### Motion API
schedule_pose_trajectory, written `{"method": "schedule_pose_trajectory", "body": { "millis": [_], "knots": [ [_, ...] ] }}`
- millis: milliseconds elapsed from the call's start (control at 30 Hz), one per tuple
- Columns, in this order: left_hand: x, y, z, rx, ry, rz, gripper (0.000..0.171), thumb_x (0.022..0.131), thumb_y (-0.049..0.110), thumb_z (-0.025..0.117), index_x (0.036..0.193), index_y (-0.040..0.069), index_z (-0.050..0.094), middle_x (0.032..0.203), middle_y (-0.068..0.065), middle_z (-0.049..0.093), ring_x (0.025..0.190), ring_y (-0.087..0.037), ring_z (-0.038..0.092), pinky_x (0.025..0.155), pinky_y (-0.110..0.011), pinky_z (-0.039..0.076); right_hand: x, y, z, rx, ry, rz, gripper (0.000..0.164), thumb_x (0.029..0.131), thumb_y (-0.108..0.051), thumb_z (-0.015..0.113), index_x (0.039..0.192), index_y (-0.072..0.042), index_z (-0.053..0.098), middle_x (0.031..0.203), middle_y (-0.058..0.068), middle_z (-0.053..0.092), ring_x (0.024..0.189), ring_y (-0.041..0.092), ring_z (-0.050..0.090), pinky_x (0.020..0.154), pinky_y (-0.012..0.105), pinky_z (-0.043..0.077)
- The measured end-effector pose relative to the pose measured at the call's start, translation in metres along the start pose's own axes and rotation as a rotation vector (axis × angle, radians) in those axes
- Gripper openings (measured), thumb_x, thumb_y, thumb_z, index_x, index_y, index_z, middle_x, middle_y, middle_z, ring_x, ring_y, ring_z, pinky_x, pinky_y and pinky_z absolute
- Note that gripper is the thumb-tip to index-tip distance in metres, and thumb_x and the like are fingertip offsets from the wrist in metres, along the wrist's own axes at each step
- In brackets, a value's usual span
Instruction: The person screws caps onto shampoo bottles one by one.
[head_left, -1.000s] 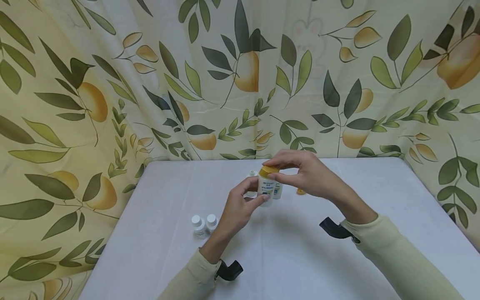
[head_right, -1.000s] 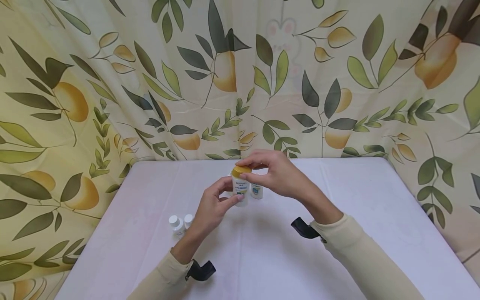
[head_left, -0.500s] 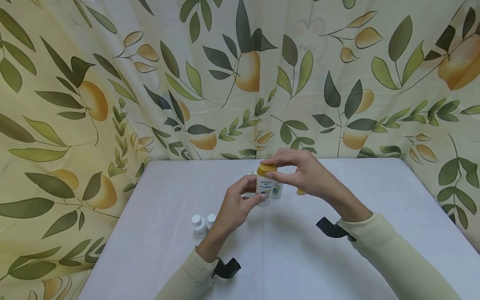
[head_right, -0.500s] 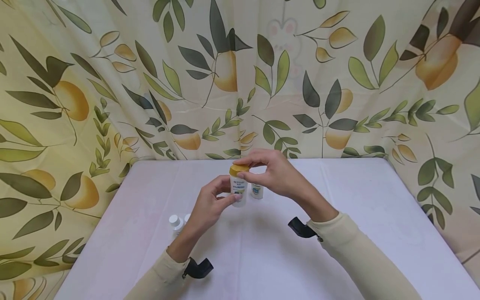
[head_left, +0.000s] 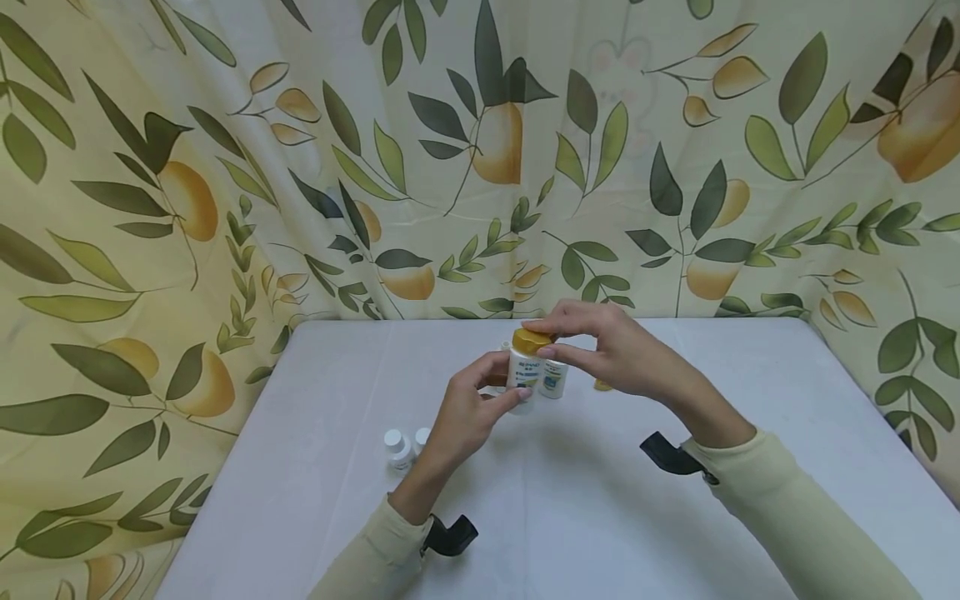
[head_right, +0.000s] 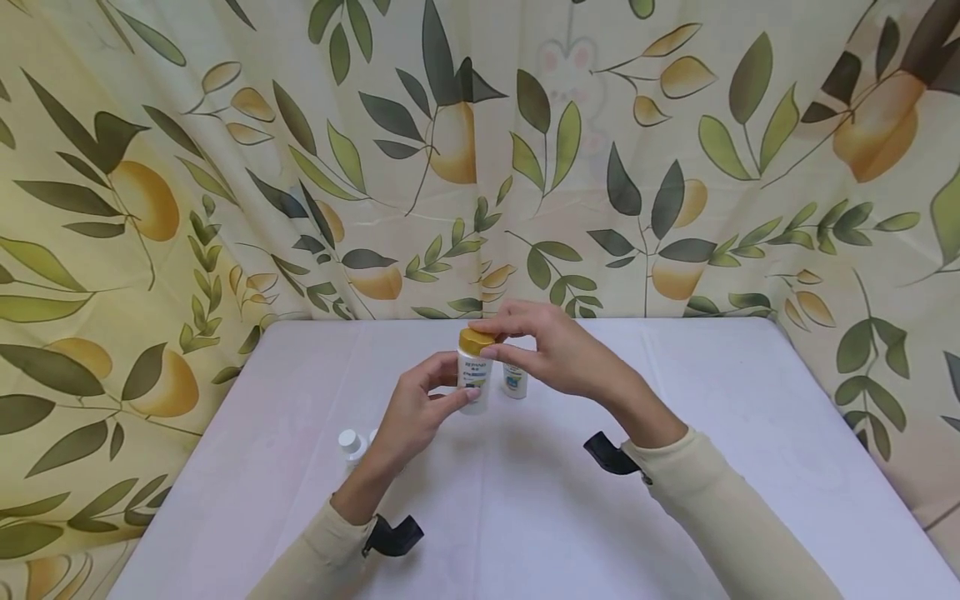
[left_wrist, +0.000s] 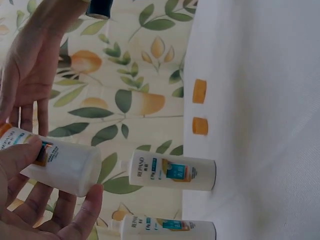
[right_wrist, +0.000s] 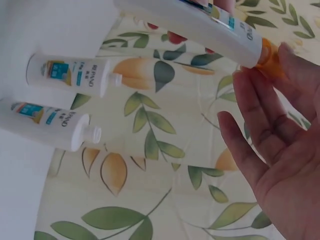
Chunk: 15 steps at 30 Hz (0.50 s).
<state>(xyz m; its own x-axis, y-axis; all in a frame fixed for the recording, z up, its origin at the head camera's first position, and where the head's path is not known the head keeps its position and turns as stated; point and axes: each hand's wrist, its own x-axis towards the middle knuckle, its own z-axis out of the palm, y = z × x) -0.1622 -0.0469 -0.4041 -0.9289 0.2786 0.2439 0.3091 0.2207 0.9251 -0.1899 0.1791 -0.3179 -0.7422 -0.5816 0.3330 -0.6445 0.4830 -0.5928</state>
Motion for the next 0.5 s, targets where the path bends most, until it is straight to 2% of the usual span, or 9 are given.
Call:
{"method": "schedule_pose_trajectory", "body": {
  "millis": [100,267,500],
  "knots": [
    [-0.0002,0.0002,-0.0007,-0.012,-0.008,0.003,0.045,0.091,0.012,0.077,0.134,0.016,0.063,0.125,-0.001,0.068,0.108,-0.020,0.065,0.084,-0.030,0.060,0.0001,0.0018,-0.0020,0.016,-0.012,0.010,0.039,0.091,-0.015,0.076,0.129,-0.016,0.071,0.108,-0.006,0.070,0.097,0.012,0.061,0.081,0.029,0.055],
    [-0.0007,0.0003,0.0000,-0.018,-0.022,-0.004,0.046,0.091,0.012,0.077,0.135,0.016,0.062,0.123,-0.002,0.067,0.108,-0.019,0.065,0.085,-0.029,0.060,0.0020,0.0067,0.0002,0.033,0.030,0.018,0.042,0.081,-0.014,0.084,0.122,-0.015,0.075,0.103,-0.005,0.073,0.095,0.012,0.063,0.078,0.026,0.055],
    [-0.0015,-0.0008,-0.0002,0.010,-0.005,0.008,0.045,0.091,0.012,0.078,0.133,0.016,0.063,0.121,-0.003,0.068,0.107,-0.020,0.065,0.083,-0.028,0.060,0.0034,0.0087,0.0035,-0.056,0.094,-0.071,0.046,0.072,-0.008,0.091,0.116,-0.011,0.077,0.099,-0.004,0.074,0.091,0.013,0.067,0.076,0.024,0.056]
  ]
}}
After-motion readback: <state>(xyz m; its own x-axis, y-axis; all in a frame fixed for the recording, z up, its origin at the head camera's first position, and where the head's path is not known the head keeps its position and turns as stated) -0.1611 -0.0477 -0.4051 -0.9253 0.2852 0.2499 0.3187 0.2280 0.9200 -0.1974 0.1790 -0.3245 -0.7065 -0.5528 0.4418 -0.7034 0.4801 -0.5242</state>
